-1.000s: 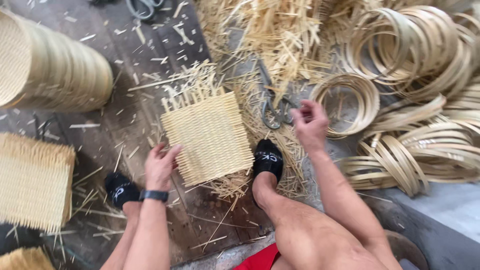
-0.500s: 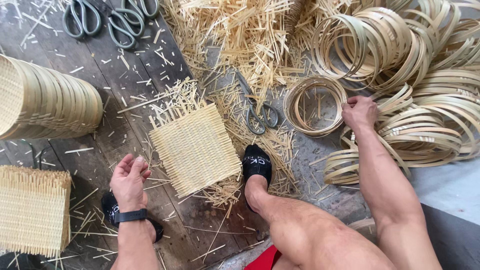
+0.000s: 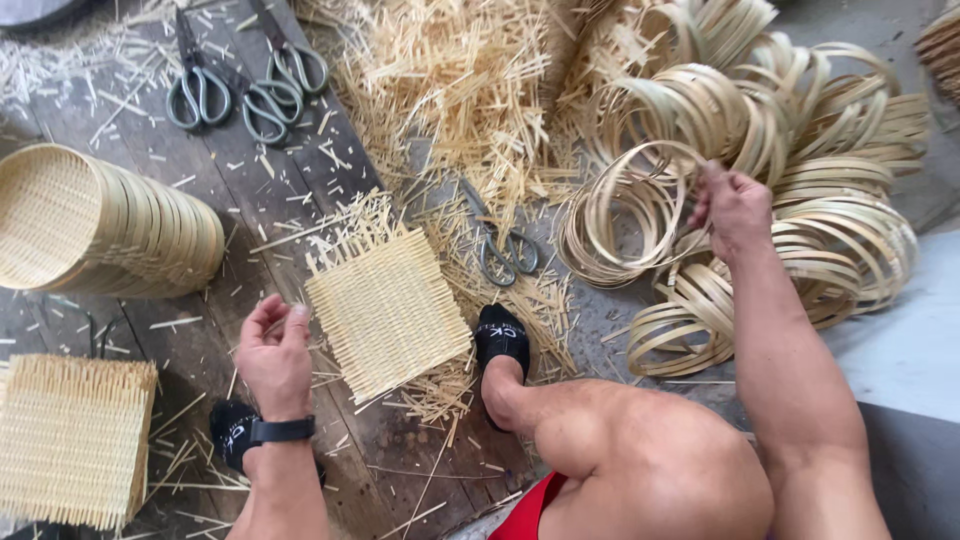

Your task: The person repeatedly places a circular bamboo frame onto a flat woven bamboo mat, uses shears to trim the excess mat material around the frame, and then stacks the finished circular pieces. The process is repeated multiple times.

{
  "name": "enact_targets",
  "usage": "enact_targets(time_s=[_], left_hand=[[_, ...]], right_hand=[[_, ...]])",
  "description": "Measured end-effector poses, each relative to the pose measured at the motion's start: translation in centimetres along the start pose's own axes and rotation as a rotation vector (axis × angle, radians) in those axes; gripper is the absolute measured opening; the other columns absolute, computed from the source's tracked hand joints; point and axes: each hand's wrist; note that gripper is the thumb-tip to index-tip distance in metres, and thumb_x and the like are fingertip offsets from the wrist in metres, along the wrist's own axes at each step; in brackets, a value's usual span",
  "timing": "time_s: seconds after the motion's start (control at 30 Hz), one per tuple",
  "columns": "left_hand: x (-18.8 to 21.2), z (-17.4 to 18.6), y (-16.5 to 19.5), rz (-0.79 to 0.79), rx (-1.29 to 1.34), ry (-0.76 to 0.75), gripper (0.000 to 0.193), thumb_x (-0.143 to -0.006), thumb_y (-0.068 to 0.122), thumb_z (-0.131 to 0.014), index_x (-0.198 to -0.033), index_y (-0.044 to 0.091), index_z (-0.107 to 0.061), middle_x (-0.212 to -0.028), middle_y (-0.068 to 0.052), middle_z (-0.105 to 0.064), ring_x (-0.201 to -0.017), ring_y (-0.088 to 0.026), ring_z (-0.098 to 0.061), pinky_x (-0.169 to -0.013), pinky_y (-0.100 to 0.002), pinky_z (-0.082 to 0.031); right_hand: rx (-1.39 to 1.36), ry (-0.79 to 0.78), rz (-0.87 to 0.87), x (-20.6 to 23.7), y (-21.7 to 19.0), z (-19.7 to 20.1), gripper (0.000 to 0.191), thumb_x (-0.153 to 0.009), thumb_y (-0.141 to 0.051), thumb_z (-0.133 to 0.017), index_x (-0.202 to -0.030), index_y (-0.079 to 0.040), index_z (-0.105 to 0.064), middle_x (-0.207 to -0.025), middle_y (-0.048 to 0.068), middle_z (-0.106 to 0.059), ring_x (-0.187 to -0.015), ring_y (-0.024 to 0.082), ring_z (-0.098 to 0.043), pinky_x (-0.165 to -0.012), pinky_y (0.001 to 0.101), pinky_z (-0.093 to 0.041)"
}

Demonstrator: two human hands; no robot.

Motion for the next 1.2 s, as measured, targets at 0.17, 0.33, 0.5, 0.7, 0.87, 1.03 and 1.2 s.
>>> enact_targets(time_s=[0.17,0.33,0.5,0.7,0.87,1.03,1.2], left_hand=[[2.8,-3.2,2.8,-0.075,0.032,-0.214,0.035,-0.093,0.012,-0.076,-0.124,-0.002,-0.066,-0.107,-0.006,-0.071,-0.089,-0.009,-0.068,-0.078,-0.021,-0.057],[4.4,-3.4,4.8,-0.085,0.010,-0.277,0.031,-0.094,0.014,-0.075,-0.120,-0.002,-0.070,-0.104,-0.007,-0.073,-0.089,-0.010,-0.069,-0.079,-0.024,-0.058],[6.6,-5.7,8.2,-0.113,-0.056,-0.374,0.034,-0.099,0.023,-0.068,-0.123,-0.001,-0.072,-0.105,-0.013,-0.077,-0.091,-0.016,-0.072,-0.081,-0.029,-0.061],[7.4,-11.5,13.2,0.399,0.732,-0.494,0.042,-0.102,0.039,-0.051,-0.117,0.003,-0.063,-0.086,-0.002,-0.067,-0.076,-0.013,-0.063,-0.069,-0.027,-0.054],[6.0,-8.7,14.0,0.385,0.905,-0.386,0.028,-0.106,0.033,-0.059,-0.104,0.005,-0.065,-0.067,0.005,-0.045,-0.056,-0.006,-0.037,-0.047,-0.021,-0.028],[4.2,-5.8,11.8,0.368,0.809,-0.475,0.026,-0.104,0.029,-0.062,-0.100,0.003,-0.065,-0.063,0.007,-0.041,-0.055,-0.004,-0.036,-0.045,-0.021,-0.028],[0.8,-4.0,9.9,0.459,0.692,-0.521,0.029,-0.100,0.030,-0.061,-0.083,0.006,-0.062,-0.056,0.004,-0.042,-0.049,-0.008,-0.039,-0.043,-0.024,-0.031]], right_hand=[[-0.333,0.125,0.137,1.1,-3.8,0.3,0.029,-0.113,-0.033,-0.057,-0.092,-0.013,-0.053,-0.066,-0.003,-0.047,-0.047,0.009,-0.038,-0.039,0.0266,-0.031],[-0.401,0.349,0.266,3.0,-5.9,0.7,0.028,-0.110,-0.032,-0.053,-0.090,-0.013,-0.051,-0.060,-0.004,-0.042,-0.041,0.007,-0.036,-0.032,0.0255,-0.027],[-0.089,-0.073,0.526,8.2,-11.1,-3.1,0.016,-0.104,-0.014,-0.049,-0.091,-0.011,-0.058,-0.069,-0.001,-0.051,-0.053,0.008,-0.044,-0.040,0.0262,-0.038],[0.624,-1.026,0.931,18.2,-16.1,-14.2,0.009,-0.084,-0.013,-0.082,-0.088,-0.007,-0.078,-0.082,0.005,-0.072,-0.078,0.017,-0.067,-0.068,0.0346,-0.056],[0.304,-1.047,1.104,19.7,-18.8,-19.1,0.012,-0.100,-0.021,-0.071,-0.099,-0.009,-0.073,-0.094,0.004,-0.072,-0.087,0.019,-0.067,-0.079,0.0358,-0.057],[0.525,-0.868,0.206,15.2,-19.6,-23.6,0.051,-0.104,-0.046,-0.052,-0.083,-0.002,-0.065,-0.069,-0.003,-0.060,-0.065,0.010,-0.061,-0.057,0.0287,-0.053],[0.165,-0.914,-0.247,14.0,-15.0,-26.8,0.034,-0.095,-0.036,-0.068,-0.078,-0.006,-0.075,-0.052,-0.005,-0.042,-0.045,0.007,-0.040,-0.043,0.0258,-0.034]])
Point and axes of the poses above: each hand's wrist, its own x-axis away from the middle knuckle, its own z-axis out of the back of the hand, y = z × x
